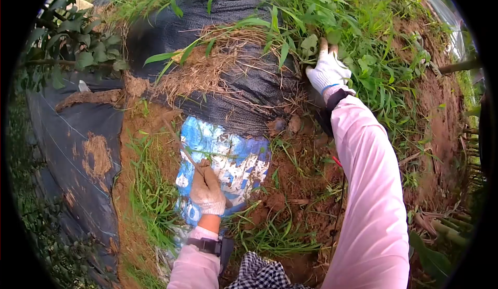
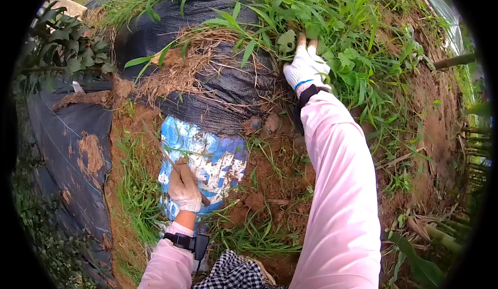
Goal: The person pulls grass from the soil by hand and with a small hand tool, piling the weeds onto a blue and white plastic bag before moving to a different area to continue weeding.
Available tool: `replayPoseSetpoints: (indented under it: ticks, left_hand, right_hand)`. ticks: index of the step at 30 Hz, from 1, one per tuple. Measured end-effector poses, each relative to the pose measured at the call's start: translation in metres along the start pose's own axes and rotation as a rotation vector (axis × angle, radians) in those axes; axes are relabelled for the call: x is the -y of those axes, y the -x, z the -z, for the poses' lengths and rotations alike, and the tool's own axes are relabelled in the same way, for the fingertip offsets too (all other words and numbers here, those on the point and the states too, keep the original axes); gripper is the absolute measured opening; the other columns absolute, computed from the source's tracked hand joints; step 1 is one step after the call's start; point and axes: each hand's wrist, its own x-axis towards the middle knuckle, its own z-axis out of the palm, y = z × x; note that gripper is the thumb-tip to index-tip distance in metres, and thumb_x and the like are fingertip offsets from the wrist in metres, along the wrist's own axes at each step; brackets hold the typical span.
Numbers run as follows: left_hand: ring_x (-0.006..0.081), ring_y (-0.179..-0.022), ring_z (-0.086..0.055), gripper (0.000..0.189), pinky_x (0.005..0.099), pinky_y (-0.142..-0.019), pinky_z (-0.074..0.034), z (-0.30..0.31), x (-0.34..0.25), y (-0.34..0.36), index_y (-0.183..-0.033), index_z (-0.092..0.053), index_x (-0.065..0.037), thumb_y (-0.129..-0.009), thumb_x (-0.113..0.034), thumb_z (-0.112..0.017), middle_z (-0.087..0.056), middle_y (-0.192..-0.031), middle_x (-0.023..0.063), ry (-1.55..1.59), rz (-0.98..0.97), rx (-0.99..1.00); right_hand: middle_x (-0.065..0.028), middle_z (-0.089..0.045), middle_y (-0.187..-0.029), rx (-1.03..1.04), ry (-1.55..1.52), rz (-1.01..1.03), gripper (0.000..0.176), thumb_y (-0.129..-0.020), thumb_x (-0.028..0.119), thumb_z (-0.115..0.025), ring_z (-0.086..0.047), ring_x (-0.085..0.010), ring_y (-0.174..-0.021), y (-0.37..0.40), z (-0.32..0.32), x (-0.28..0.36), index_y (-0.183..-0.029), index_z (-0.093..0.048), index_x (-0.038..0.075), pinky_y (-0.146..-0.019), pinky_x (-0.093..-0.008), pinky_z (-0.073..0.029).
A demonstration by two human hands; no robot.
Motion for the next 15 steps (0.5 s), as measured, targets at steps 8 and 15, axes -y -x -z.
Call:
replayPoseSetpoints:
  ticks: [8,15]
  left_hand:
    - [0.0078,-0.048,-0.046,0.026,0.0257,-0.045,-0.039,0.005,0.004,-0.003,-0.109,-0.061,0.004,-0.095,-0.017,-0.053,-0.052,-0.061,0.0015,-0.031,-0.015,0.066]
    - [0.0069,-0.05,-0.046,0.027,0.025,-0.047,-0.04,0.005,0.008,-0.004,-0.113,-0.06,0.005,-0.096,-0.016,-0.054,-0.052,-0.061,0.0001,-0.07,-0.064,0.06]
  right_hand:
    - [-0.0181,-0.057,-0.13,0.403,0.269,-0.226,0.061,-0.077,0.028,-0.067,-0.056,-0.0314,-0.12,-0.069,-0.007,0.004,-0.129,-0.051,0.001,-0.097,-0.0421,-0.046]
    - [-0.0103,-0.067,-0.111,0.371,0.774,0.243,0.025,-0.089,0.02,-0.057,-0.064,-0.0285,-0.103,-0.059,-0.041,-0.018,-0.109,-0.071,0.016,-0.079,-0.0509,-0.053]
